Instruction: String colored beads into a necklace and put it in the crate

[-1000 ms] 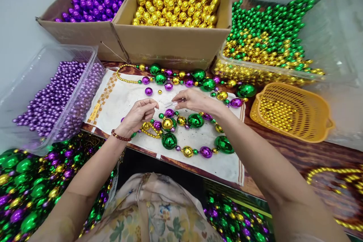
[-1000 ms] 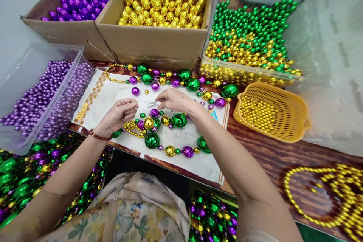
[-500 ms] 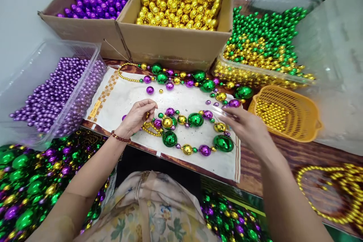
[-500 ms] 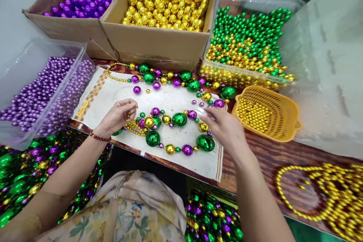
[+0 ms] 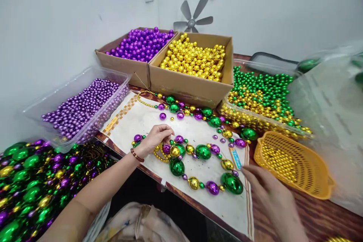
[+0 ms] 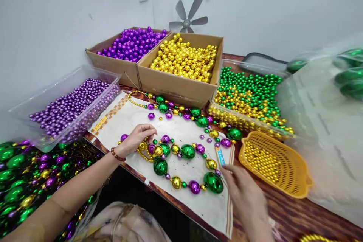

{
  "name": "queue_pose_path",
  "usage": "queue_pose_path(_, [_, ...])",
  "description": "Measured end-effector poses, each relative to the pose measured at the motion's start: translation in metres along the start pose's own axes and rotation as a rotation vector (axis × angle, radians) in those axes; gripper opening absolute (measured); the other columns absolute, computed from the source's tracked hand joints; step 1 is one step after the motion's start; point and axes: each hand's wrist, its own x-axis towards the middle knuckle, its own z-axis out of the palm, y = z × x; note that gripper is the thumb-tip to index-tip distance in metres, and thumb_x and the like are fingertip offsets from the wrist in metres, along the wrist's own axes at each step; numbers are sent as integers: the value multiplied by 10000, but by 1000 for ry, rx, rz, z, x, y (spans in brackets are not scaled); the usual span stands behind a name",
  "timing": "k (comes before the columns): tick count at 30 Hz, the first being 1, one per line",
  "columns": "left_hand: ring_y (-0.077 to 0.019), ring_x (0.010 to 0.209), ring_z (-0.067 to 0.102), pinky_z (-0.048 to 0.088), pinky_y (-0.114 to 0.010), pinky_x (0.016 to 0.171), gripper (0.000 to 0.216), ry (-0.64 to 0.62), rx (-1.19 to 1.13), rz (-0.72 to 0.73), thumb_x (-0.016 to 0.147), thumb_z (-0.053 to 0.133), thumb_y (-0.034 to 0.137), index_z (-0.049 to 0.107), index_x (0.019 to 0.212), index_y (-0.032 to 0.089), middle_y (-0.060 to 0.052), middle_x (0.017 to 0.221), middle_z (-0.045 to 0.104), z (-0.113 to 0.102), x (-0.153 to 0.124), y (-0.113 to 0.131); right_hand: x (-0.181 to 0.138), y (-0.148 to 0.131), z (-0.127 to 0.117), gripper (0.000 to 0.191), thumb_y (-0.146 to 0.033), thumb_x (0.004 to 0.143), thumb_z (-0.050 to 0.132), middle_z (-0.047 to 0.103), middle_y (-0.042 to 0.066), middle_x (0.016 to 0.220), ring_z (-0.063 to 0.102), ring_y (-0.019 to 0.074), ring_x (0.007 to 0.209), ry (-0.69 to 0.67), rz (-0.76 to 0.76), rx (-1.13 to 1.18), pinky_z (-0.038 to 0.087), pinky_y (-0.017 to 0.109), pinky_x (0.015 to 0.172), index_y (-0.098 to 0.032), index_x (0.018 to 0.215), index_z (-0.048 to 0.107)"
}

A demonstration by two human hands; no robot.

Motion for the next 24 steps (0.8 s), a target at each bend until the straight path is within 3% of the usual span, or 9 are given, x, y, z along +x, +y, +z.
queue_pose_path(2, [-77,473,490,346,-213,487,276,-8,20,22,766,722,407,640,731,146,18,588,557,4,-3,4,26,-57,22,297,-573,865,525,754,71,863,729,330,698,-187,9,370,599,505,660,-332,829,694])
queue_pose_path(4, [-69,451,437,297,-215,464,277,1,26,48,765,717,412,643,732,147,34,549,513,6,-5,6,50,-105,50,301,-542,858,590,752,50,923,692,228,597,-373,5,559,583,407,642,-268,934,690])
queue_pose_path(7, [-62,450,391,252,-219,457,298,52,3,91,755,720,429,644,715,144,40,522,481,5,-7,7,74,-145,88,317,-469,753,692,729,19,830,603,144,500,-536,45,801,504,292,525,-213,939,666])
queue_pose_path(12, [-51,453,387,234,-209,451,334,93,-54,77,706,768,441,653,688,128,39,511,487,-7,-7,-1,79,-152,117,267,-418,638,763,637,-25,598,472,92,418,-565,186,990,350,214,407,-191,716,645])
queue_pose_path(17, [-42,449,451,239,-181,423,374,182,-221,-9,646,823,418,703,809,104,33,570,542,-19,-1,-9,69,-146,121,326,-444,631,789,702,12,696,552,95,469,-370,347,1166,400,198,437,-188,756,631])
queue_pose_path(21, [-37,433,473,239,-174,402,352,136,-248,-35,660,818,384,716,820,88,25,584,554,-24,4,-12,75,-150,113,279,-452,733,741,607,-26,580,501,100,447,-302,153,1003,372,214,443,-196,802,655])
queue_pose_path(24, [-35,415,466,211,-173,387,318,97,-231,-25,690,798,377,712,819,99,26,572,559,-24,7,-13,90,-158,103,208,-399,781,700,605,-14,713,522,95,499,-287,-79,876,378,232,486,-195,775,659])
